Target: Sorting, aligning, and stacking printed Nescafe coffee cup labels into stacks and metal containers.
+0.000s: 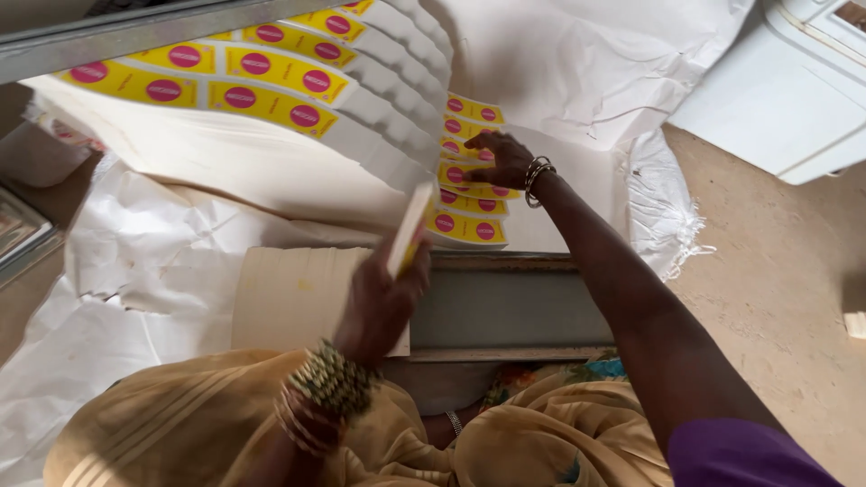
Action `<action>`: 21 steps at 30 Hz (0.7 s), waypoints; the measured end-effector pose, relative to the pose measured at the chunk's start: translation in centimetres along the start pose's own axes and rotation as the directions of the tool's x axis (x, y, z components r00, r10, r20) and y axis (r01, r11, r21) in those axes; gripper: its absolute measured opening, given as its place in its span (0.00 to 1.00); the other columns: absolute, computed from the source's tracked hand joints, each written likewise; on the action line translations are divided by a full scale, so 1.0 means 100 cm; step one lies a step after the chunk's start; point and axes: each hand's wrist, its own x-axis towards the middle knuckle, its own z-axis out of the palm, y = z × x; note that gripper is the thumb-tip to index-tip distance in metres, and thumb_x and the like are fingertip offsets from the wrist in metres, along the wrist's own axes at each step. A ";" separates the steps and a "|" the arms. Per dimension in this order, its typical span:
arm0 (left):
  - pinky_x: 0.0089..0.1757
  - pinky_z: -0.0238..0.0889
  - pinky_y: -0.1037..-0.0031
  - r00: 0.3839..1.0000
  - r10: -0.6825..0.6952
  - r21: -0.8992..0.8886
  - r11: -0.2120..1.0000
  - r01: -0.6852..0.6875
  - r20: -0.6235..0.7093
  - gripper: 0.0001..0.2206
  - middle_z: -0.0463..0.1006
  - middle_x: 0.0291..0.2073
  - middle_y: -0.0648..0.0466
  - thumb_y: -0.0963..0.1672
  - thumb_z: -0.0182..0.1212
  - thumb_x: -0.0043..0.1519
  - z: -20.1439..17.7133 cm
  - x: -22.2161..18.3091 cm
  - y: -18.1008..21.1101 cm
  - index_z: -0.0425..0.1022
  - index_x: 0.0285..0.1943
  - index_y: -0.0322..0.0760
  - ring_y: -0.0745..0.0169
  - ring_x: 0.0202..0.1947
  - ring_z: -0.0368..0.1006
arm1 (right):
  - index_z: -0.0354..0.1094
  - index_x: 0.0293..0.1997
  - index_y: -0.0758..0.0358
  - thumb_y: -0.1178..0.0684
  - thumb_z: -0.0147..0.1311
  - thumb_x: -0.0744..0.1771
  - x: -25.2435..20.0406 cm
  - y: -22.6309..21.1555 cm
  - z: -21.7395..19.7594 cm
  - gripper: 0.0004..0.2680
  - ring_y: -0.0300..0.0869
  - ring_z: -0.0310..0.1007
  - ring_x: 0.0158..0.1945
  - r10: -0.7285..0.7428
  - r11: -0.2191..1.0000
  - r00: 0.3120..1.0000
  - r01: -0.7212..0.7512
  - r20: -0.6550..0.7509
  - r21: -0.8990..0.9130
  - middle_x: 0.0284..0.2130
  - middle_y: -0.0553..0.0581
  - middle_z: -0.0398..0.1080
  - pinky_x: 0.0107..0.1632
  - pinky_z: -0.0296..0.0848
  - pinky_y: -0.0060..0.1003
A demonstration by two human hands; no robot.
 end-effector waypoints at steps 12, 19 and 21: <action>0.54 0.54 0.49 0.892 0.447 0.998 -0.037 -0.057 0.068 0.19 0.72 0.47 0.44 0.45 0.55 0.59 -0.015 0.193 0.027 0.67 0.58 0.31 0.44 0.51 0.65 | 0.75 0.47 0.60 0.30 0.18 0.72 0.059 -0.017 0.023 0.31 0.55 0.73 0.54 0.636 0.768 0.712 -0.547 0.297 -0.334 0.48 0.64 0.75 0.60 0.66 0.51; 0.58 0.52 0.49 0.869 0.470 0.987 -0.115 -0.111 0.153 0.15 0.67 0.52 0.44 0.44 0.51 0.63 -0.023 0.197 -0.007 0.69 0.56 0.30 0.45 0.55 0.61 | 0.76 0.44 0.61 0.34 0.21 0.72 0.063 -0.035 0.030 0.28 0.55 0.77 0.47 0.617 0.763 0.742 -0.483 0.262 -0.430 0.41 0.63 0.78 0.56 0.71 0.51; 0.58 0.52 0.52 0.710 0.684 0.982 -0.177 -0.064 0.169 0.19 0.68 0.51 0.42 0.45 0.52 0.57 -0.025 0.202 -0.017 0.69 0.54 0.29 0.42 0.56 0.61 | 0.77 0.44 0.60 0.36 0.28 0.74 0.065 -0.050 0.023 0.24 0.53 0.78 0.46 0.623 0.750 0.748 -0.487 0.231 -0.446 0.40 0.62 0.78 0.54 0.72 0.51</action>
